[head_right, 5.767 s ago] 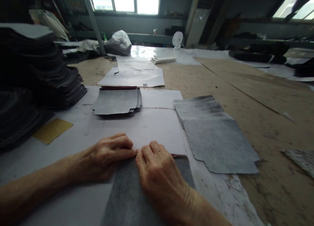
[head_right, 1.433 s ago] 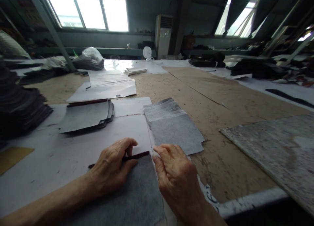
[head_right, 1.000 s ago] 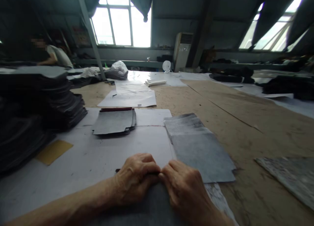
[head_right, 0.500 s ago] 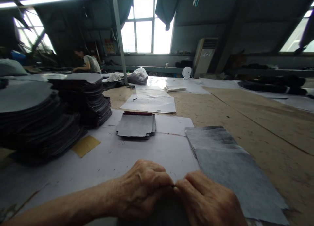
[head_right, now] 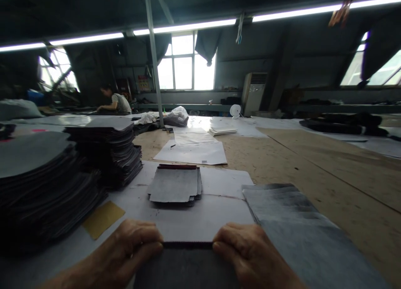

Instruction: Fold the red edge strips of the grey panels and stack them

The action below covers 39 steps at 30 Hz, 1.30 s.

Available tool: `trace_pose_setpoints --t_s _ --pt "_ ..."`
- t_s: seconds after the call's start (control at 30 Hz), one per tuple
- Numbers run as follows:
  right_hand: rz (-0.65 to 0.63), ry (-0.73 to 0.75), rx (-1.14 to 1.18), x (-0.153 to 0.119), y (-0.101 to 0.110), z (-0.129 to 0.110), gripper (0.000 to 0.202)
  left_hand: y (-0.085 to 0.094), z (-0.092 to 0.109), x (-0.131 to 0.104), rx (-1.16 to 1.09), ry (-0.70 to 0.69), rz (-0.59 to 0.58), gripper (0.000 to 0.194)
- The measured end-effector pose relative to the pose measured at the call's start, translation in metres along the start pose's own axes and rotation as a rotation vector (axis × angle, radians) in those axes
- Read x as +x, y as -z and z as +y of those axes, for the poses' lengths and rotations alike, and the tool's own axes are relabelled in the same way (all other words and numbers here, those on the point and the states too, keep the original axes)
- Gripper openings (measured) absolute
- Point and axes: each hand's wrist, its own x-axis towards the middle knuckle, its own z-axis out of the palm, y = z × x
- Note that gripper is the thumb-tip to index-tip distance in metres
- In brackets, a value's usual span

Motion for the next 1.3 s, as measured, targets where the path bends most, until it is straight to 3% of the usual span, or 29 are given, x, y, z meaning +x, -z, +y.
trace_pose_setpoints --t_s 0.13,0.33,0.5,0.63,0.77,0.97,1.03,1.17,1.3 --pt "-0.049 -0.143 0.193 0.02 0.003 -0.004 0.027 0.018 -0.007 0.006 -0.052 0.139 0.01 0.022" --pt "-0.158 -0.207 0.607 0.068 0.018 -0.011 0.027 0.062 -0.036 0.039 -0.465 0.36 -0.143 0.025" --pt "0.034 -0.192 0.458 0.132 0.017 -0.003 0.02 0.086 -0.072 0.088 -0.195 0.347 -0.004 0.031" --pt "0.195 -0.241 0.223 0.178 -0.003 0.009 0.021 0.076 -0.102 0.119 0.045 0.324 0.185 0.023" --pt "0.28 -0.247 0.002 0.196 -0.021 0.015 0.024 0.056 -0.123 0.127 0.253 0.292 0.338 0.019" --pt "0.344 -0.231 -0.158 0.201 -0.037 0.024 0.024 0.036 -0.123 0.121 0.486 0.217 0.458 0.026" --pt "0.346 -0.225 -0.169 0.204 -0.041 0.027 0.024 0.027 -0.117 0.122 0.542 0.138 0.41 0.032" --pt "0.34 -0.24 -0.177 0.203 -0.045 0.026 0.026 0.006 -0.108 0.121 0.541 -0.067 0.195 0.049" --pt "0.295 -0.271 -0.175 0.201 -0.042 0.029 0.028 -0.008 -0.128 0.122 0.529 -0.118 0.032 0.049"
